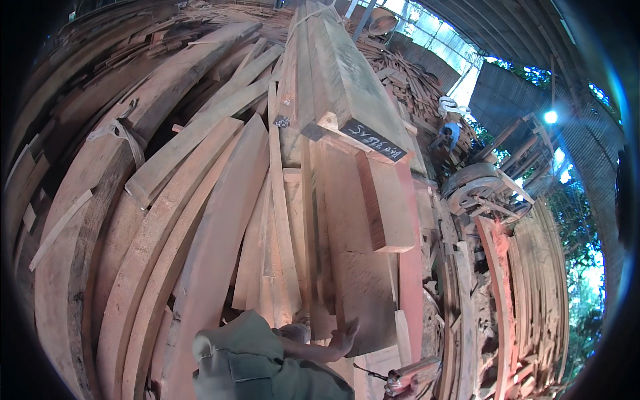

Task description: The person walks through a lumber yard, picks up wooden planks and boards, inspects them, and places them back into stacks. The person handles multiple pieces of wood one at a time, occasionally using a handheld device while moving among the stacks.

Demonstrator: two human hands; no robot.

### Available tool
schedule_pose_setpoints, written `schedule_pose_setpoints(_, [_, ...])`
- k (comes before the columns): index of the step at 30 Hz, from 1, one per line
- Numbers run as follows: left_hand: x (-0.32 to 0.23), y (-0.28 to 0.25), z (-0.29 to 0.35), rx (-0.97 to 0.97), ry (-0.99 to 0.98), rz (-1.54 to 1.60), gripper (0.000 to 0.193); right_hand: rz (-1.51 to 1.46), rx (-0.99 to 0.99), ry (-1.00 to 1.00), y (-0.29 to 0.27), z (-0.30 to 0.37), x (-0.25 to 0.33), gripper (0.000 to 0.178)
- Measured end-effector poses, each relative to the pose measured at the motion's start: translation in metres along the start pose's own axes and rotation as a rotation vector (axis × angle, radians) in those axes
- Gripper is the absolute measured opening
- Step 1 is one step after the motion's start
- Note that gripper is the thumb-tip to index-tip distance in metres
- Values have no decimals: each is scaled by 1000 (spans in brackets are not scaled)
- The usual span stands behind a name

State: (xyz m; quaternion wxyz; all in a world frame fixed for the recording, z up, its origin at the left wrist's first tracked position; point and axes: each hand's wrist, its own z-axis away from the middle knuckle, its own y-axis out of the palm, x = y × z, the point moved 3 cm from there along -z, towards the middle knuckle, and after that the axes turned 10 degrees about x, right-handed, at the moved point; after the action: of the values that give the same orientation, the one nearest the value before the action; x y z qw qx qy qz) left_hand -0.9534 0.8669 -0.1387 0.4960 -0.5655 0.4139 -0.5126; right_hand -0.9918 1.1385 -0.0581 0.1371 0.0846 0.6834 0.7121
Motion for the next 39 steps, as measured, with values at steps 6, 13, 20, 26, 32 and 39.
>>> schedule_pose_setpoints(6, [-1,-8,-2,37,-35,496,59,35,-97,-46,4,16,21,20])
schedule_pose_setpoints(13, [-5,-28,2,270,172,-51,64,84,-197,-77,6,44,44,15])
schedule_pose_setpoints(20, [-37,22,-19,146,-103,972,56,-192,-431,522,22,34,46,11])
schedule_pose_setpoints(26, [-24,-12,-4,316,-32,730,55,1228,-727,-1351,29,33,12,57])
schedule_pose_setpoints(32, [1,-40,10,361,45,854,59,1429,-948,-1243,18,57,17,50])
schedule_pose_setpoints(39, [-22,-19,3,318,302,343,55,1647,-1082,-1264,19,80,17,50])
